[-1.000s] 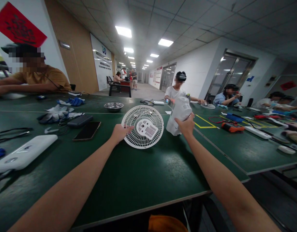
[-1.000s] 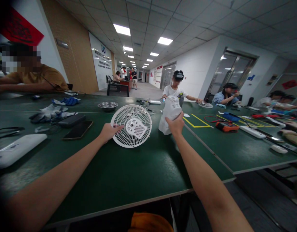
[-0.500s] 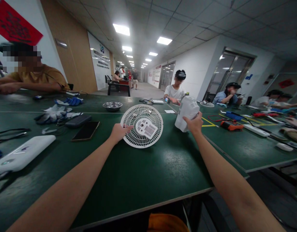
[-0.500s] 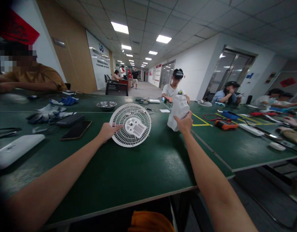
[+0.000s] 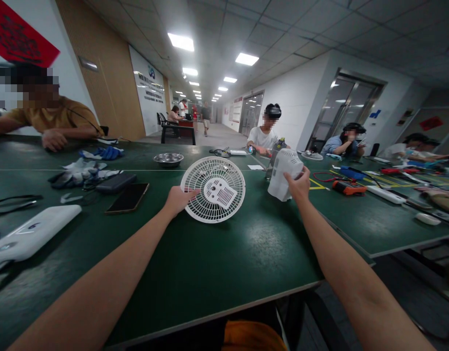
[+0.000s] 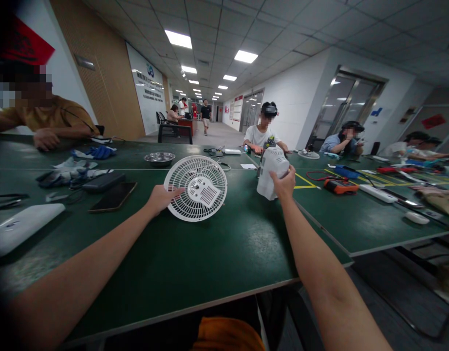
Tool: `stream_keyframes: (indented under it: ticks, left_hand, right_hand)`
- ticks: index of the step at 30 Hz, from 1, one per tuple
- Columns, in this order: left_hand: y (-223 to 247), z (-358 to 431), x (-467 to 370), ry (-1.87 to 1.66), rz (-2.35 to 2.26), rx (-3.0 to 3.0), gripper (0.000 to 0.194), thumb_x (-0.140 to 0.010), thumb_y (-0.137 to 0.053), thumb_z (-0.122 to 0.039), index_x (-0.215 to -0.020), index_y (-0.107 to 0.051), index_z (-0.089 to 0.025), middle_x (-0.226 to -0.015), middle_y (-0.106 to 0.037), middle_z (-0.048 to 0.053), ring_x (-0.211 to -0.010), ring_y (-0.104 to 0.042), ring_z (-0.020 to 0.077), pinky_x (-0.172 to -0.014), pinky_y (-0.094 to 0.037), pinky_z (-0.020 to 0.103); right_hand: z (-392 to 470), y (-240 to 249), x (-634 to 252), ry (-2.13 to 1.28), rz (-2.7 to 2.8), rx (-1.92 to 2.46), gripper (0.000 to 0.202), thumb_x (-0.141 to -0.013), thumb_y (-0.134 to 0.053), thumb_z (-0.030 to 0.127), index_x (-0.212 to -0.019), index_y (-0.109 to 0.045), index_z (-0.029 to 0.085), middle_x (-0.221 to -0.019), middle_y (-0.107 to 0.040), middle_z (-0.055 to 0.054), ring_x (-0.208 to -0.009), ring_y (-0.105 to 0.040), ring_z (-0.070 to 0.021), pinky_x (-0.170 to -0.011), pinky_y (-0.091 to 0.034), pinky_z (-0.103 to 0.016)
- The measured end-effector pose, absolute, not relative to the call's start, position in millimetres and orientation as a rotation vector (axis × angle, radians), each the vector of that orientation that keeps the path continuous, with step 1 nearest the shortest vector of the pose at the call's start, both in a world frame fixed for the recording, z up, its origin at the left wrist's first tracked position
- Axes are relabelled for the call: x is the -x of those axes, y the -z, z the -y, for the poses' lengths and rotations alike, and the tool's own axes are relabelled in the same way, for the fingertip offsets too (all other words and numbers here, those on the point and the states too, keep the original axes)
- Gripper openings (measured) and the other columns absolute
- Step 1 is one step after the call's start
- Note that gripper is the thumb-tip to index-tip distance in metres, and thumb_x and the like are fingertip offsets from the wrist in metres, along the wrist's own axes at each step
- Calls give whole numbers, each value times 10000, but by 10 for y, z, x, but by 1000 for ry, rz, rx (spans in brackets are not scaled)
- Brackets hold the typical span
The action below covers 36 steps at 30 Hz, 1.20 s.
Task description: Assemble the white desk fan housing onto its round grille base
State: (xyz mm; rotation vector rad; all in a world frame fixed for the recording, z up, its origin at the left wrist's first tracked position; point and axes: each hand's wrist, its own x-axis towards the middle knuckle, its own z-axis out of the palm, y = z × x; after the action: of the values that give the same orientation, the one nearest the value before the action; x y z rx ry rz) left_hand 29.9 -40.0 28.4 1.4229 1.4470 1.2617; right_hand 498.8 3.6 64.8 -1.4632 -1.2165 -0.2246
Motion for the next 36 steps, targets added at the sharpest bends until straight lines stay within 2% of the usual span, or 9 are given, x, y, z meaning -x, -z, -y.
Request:
stream_keyframes:
  ticks: [4, 12, 18, 21, 24, 29, 36]
  left_hand:
    - [-274, 391, -292, -1265, -1450, -1438, 321, -728, -804, -336, -958, -725, -126, -865, -773, 113, -754, -743, 272, -656, -608, 392]
    - [-227, 326, -261, -1293, -1444, -1459, 364, -701, -821, -362, -970, -745, -129, -890, -775, 124, -779, -743, 279, -691, -602, 398]
    - [-222, 320, -280, -1304, -1420, -1427, 335, -701, -822, -346, -950, -747, -135, -891, -776, 116, -771, -744, 265, -694, -604, 390]
    - [-254, 353, -297, -1301, -1433, -1400, 317, -710, -818, -322, -951, -740, -132, -879, -776, 114, -761, -744, 264, -685, -605, 388]
    - [-295, 400, -307, -1275, -1453, -1393, 301, -716, -815, -307, -948, -735, -132, -867, -776, 109, -763, -745, 266, -682, -607, 386]
    - [-330, 445, -312, -1300, -1436, -1411, 312, -716, -820, -318, -939, -735, -117, -881, -775, 117, -771, -745, 261, -682, -608, 371]
    - [-321, 422, -302, -1301, -1412, -1374, 353, -690, -839, -326, -951, -747, -107, -906, -776, 130, -774, -744, 259, -713, -599, 375]
  right_hand:
    - [-55, -684, -5007, 197, 1133, 1406, 780, -658, -733, 542, -1286, -488, 149, -1198, -625, -166, -1024, -608, -284, -923, -469, -436]
    - [-72, -660, -5037, 163, 1127, 1332, 777, -670, -714, 527, -1320, -479, 173, -1177, -624, -128, -926, -598, -247, -871, -472, -421]
    - [33, -778, -4930, 428, 1098, 1320, 786, -677, -711, 515, -1334, -471, 157, -1177, -594, -144, -1024, -551, -297, -938, -419, -494]
    - [117, -849, -4740, 465, 1147, 1219, 768, -691, -715, 493, -1331, -468, 147, -1179, -588, -141, -1033, -557, -285, -948, -428, -468]
    - [169, -831, -4453, 342, 1265, 1168, 743, -695, -715, 495, -1307, -486, 142, -1150, -611, -125, -984, -582, -258, -912, -462, -425]
    - [164, -567, -3958, -27, 1544, 1339, 685, -690, -711, 545, -1224, -563, 142, -1030, -688, -108, -835, -618, -234, -830, -498, -404]
    - [50, -243, -3724, -225, 1756, 1603, 632, -720, -709, 541, -1198, -530, 167, -1121, -676, -131, -926, -654, -239, -867, -490, -390]
